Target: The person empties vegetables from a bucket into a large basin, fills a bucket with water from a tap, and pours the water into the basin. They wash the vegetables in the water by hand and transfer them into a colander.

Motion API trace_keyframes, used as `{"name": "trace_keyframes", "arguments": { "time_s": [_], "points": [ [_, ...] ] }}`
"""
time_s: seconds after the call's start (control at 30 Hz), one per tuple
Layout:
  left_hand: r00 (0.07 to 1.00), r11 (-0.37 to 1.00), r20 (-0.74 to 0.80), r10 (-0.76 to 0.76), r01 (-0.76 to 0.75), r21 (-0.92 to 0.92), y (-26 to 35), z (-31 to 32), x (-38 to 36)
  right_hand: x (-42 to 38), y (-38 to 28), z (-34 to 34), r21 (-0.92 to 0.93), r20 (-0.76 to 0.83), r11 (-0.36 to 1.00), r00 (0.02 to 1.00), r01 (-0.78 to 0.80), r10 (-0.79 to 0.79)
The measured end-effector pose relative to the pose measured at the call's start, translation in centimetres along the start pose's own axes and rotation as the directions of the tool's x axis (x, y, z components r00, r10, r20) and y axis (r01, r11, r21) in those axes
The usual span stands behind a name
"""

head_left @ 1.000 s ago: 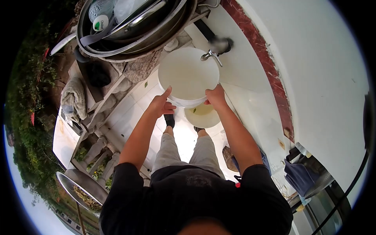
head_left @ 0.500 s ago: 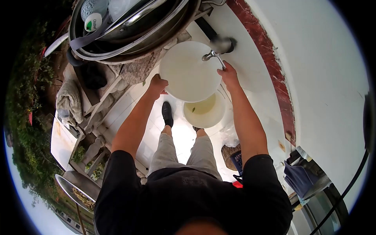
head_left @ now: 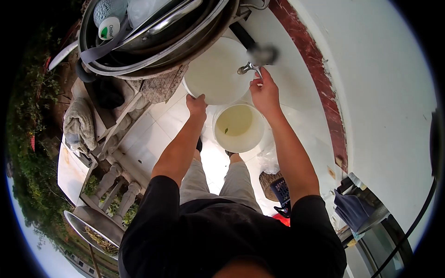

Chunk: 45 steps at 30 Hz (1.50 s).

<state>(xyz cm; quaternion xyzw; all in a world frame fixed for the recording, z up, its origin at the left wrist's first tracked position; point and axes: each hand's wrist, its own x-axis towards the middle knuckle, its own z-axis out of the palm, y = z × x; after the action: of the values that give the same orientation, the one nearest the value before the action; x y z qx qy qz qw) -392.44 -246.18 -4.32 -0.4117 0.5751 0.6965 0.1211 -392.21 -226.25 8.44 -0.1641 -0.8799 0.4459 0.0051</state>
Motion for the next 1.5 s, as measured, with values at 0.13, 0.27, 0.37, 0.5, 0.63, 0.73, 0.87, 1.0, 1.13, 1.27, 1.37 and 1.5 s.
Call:
{"name": "trace_keyframes", "arguments": {
  "time_s": [0.13,0.27,0.37,0.5,0.63,0.73,0.87,1.0,1.13,1.27,1.37,1.5],
  "points": [
    [0.997,0.991,-0.065,-0.039,0.047,0.127,0.6,-1.4,0.5,0.3,-1.2,0.2,-0.110,0.050,0.992,0.997,-0.054,0.060],
    [0.998,0.958,-0.044,-0.041,0.052,0.284,0.7,-2.4,0.2,-0.1,-2.7,0.0,-0.094,0.081,0.987,0.987,-0.133,0.140],
    [0.999,0.938,-0.011,-0.030,0.032,0.346,0.0,-2.8,-0.4,-0.1,-4.3,0.9,0.382,0.204,0.840,0.921,-0.386,0.330],
    [0.997,0.960,0.038,-0.074,0.061,0.272,-0.2,-3.8,-1.5,1.1,-5.7,1.7,0.817,0.428,0.265,0.847,-0.511,0.315],
    [0.991,0.955,0.073,-0.114,0.089,0.283,1.5,-5.4,-3.7,1.1,-6.7,2.9,0.889,0.371,0.162,0.882,-0.427,0.290],
    [0.985,0.948,0.117,-0.125,0.084,0.305,1.8,-7.0,-4.9,-0.8,-6.0,4.1,0.829,0.280,0.410,0.917,-0.381,0.286],
    [0.973,0.936,0.193,-0.129,0.055,0.348,3.5,-9.2,-7.0,-5.5,1.2,7.7,0.006,0.400,0.960,0.881,-0.279,0.254],
    [0.956,0.907,0.224,-0.190,0.084,0.413,4.9,-11.5,-9.8,-9.3,2.5,11.4,-0.419,0.607,0.907,0.755,0.038,0.249],
    [0.936,0.907,0.256,-0.240,0.122,0.404,5.0,-14.6,-12.8,-9.9,1.2,16.4,-0.405,0.750,0.852,0.653,0.332,0.101],
    [0.948,0.855,0.237,-0.212,0.062,0.515,3.5,-16.7,-16.0,-8.9,3.7,19.4,-0.432,0.846,0.714,0.521,0.551,0.109],
    [0.965,0.884,0.218,-0.147,0.030,0.466,1.7,-17.9,-17.3,-11.4,8.2,17.7,-0.538,0.722,0.563,0.688,0.627,-0.077],
    [0.944,0.842,0.302,-0.132,-0.054,0.537,0.3,-17.0,-18.3,-17.5,10.9,15.2,-0.847,0.493,0.508,0.591,0.157,0.639]
  ]
}}
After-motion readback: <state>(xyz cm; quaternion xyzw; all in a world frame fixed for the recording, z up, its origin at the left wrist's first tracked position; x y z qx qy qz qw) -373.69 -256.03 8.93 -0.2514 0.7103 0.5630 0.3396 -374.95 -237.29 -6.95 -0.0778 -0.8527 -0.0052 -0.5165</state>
